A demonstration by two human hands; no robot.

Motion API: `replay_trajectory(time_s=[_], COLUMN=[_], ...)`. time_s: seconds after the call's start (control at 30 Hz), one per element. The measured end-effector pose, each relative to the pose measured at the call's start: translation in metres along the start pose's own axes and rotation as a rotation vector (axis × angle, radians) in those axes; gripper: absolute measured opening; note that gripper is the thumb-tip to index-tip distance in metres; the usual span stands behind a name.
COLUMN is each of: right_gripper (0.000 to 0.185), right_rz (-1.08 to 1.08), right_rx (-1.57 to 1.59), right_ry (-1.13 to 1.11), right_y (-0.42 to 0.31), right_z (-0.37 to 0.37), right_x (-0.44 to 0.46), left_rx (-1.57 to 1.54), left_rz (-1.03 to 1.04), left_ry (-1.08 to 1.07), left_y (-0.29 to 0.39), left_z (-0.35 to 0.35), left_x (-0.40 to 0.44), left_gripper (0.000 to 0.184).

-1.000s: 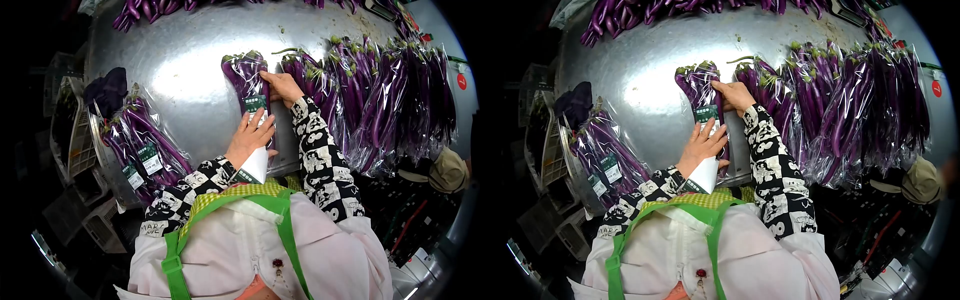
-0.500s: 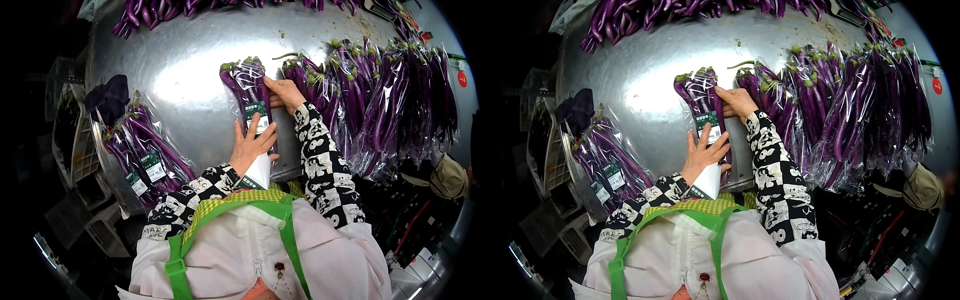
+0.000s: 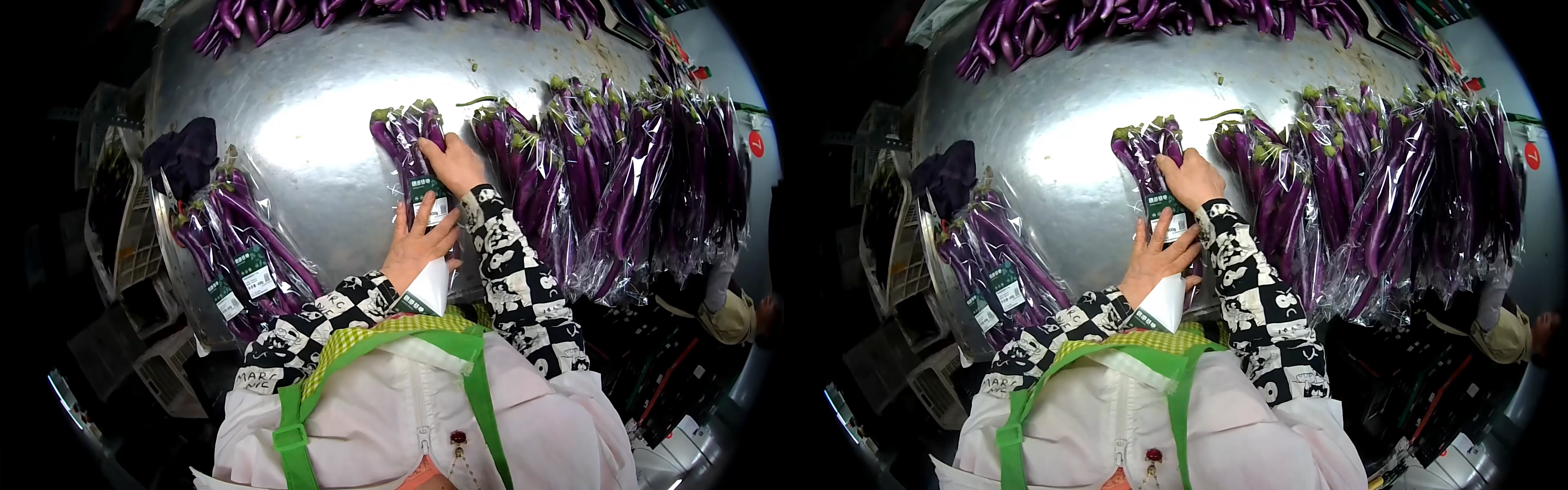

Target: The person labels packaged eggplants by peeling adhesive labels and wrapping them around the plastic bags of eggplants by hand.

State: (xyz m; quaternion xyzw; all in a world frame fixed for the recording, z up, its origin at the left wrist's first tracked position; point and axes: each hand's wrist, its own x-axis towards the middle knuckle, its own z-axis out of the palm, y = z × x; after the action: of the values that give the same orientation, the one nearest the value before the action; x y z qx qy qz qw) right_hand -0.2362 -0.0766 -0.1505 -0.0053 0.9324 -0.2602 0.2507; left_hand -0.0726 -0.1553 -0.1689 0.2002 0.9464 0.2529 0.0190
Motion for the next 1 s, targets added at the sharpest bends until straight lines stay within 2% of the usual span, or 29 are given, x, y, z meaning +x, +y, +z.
replay_trajectory(time_s=[0.13,0.2,0.27,0.33,0.4,0.6,0.7,0.87,0.93,1.0], right_gripper=[0.066,0.071,0.079,0.077,0.073,0.062,0.052,0.056,0.058,0.058], right_rz=[0.017,0.074,0.104,0.087,0.015,-0.116,-0.109,-0.109,-0.161,-0.182], right_rx=[0.022,-0.081,-0.110,-0.114,-0.120,0.065,0.288,0.316,0.363,0.444], right_ry=[-0.010,-0.007,-0.012,-0.006,0.094,0.079,0.023,0.023,0.093,0.197], right_y=[-0.006,-0.020,-0.034,-0.030,-0.022,-0.002,-0.003,0.008,0.018,0.023], right_z=[-0.004,-0.004,-0.005,0.003,0.011,0.010,0.016,0.020,0.025,0.030], right_x=[-0.002,-0.010,-0.016,-0.006,0.000,0.023,0.012,0.002,-0.004,-0.023], left_rx=[0.001,0.010,0.021,0.007,0.024,0.090,0.052,0.022,-0.012,-0.010], left_rz=[0.018,0.014,-0.062,-0.018,0.009,-0.002,-0.004,-0.015,-0.044,-0.016], left_ry=[0.040,0.079,-0.019,0.106,0.207,0.248,0.235,0.326,0.207,0.283], left_y=[0.000,0.004,0.006,-0.001,-0.004,-0.008,-0.010,-0.005,-0.006,-0.008], left_z=[0.002,0.006,0.004,0.017,0.024,0.024,0.023,0.030,0.023,0.014], left_x=[0.000,0.003,0.004,-0.001,0.001,0.004,-0.007,-0.016,-0.018,-0.025], left_gripper=[0.057,0.056,0.056,0.054,0.049,0.052,0.051,0.054,0.056,0.051])
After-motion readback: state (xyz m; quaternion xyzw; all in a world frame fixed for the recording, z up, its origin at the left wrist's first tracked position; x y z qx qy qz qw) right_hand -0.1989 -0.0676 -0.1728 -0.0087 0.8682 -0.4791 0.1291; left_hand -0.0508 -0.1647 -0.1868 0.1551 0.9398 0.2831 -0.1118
